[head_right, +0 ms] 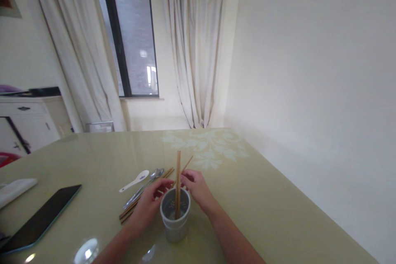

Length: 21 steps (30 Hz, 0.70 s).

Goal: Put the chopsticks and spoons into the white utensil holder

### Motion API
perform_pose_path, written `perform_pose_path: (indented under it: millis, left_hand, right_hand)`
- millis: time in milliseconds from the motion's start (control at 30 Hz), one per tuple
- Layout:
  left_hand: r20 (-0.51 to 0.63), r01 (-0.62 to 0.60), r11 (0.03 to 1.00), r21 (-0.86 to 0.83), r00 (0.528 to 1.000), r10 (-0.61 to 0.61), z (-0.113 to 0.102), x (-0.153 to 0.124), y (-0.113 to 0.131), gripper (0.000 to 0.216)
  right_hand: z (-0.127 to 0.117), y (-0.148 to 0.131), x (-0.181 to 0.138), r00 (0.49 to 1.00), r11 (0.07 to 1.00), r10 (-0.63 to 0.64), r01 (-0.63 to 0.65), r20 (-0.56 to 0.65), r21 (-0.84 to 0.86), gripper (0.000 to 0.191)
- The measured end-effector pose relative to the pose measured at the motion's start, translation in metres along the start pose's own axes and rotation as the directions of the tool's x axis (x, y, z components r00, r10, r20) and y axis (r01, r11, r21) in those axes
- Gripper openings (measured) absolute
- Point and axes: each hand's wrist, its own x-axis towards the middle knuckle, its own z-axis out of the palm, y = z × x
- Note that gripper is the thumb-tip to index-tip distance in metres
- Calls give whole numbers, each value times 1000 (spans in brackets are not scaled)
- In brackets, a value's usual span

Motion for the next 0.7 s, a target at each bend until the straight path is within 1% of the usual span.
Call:
perform_pose_path:
  millis: [67, 100, 133, 167, 233, 300, 333, 367, 400, 433, 500, 600, 633, 700]
  left_hand:
    - [-13, -5, 999, 38, 1000, 6, -3, 1, -2, 39]
    - [-35, -13, 996, 89, 999, 16, -6, 2, -4, 40]
    - [-65, -23, 986, 167, 997, 35, -10, 2, -6, 39]
    - [-94, -32, 963, 269, 994, 59, -15, 3, -8, 37]
    - [-128, -28, 865, 500, 986, 105, -24, 3, -13, 31]
    - [-113, 0, 726, 688, 988, 108, -31, 3, -16, 29]
    - [-98, 12, 663, 749, 991, 92, -33, 3, -17, 28]
    - [-83, 23, 616, 787, 994, 69, -34, 3, -18, 28]
    - [-72, 32, 588, 808, 996, 45, -34, 3, -18, 27]
    - [-64, 38, 577, 816, 998, 25, -34, 3, -18, 26]
    - [-56, 52, 597, 800, 998, -12, -32, 2, -18, 24]
    - [-45, 77, 657, 750, 997, -65, -29, 1, -18, 22]
    - [-41, 83, 671, 737, 996, -79, -29, 0, -17, 20]
    - [-32, 81, 690, 720, 996, -83, -28, 0, -17, 18]
  right_hand:
    - [-2, -6, 1, 997, 997, -34, 38, -76, 60, 46]
    - [-5, -10, 1, 987, 993, -66, 79, -148, 86, 46]
    - [-10, -15, 2, 966, 986, -105, 133, -237, 103, 46]
    - [-16, -20, 2, 931, 975, -149, 195, -333, 110, 45]
    - [-32, -30, 3, 833, 942, -232, 321, -502, 99, 43]
    - [-48, -39, 4, 743, 894, -262, 428, -615, 135, 41]
    - [-55, -42, 4, 713, 865, -254, 470, -653, 177, 40]
    - [-59, -44, 4, 699, 835, -237, 501, -675, 227, 40]
    - [-62, -46, 4, 699, 808, -218, 520, -681, 275, 40]
    - [-62, -47, 3, 711, 789, -205, 527, -672, 317, 39]
    - [-56, -48, 0, 769, 782, -202, 499, -607, 372, 37]
    - [-39, -46, -5, 889, 843, -222, 381, -401, 379, 34]
    - [-34, -45, -7, 919, 869, -227, 341, -324, 358, 34]
    - [-26, -44, -10, 951, 912, -232, 286, -203, 295, 34]
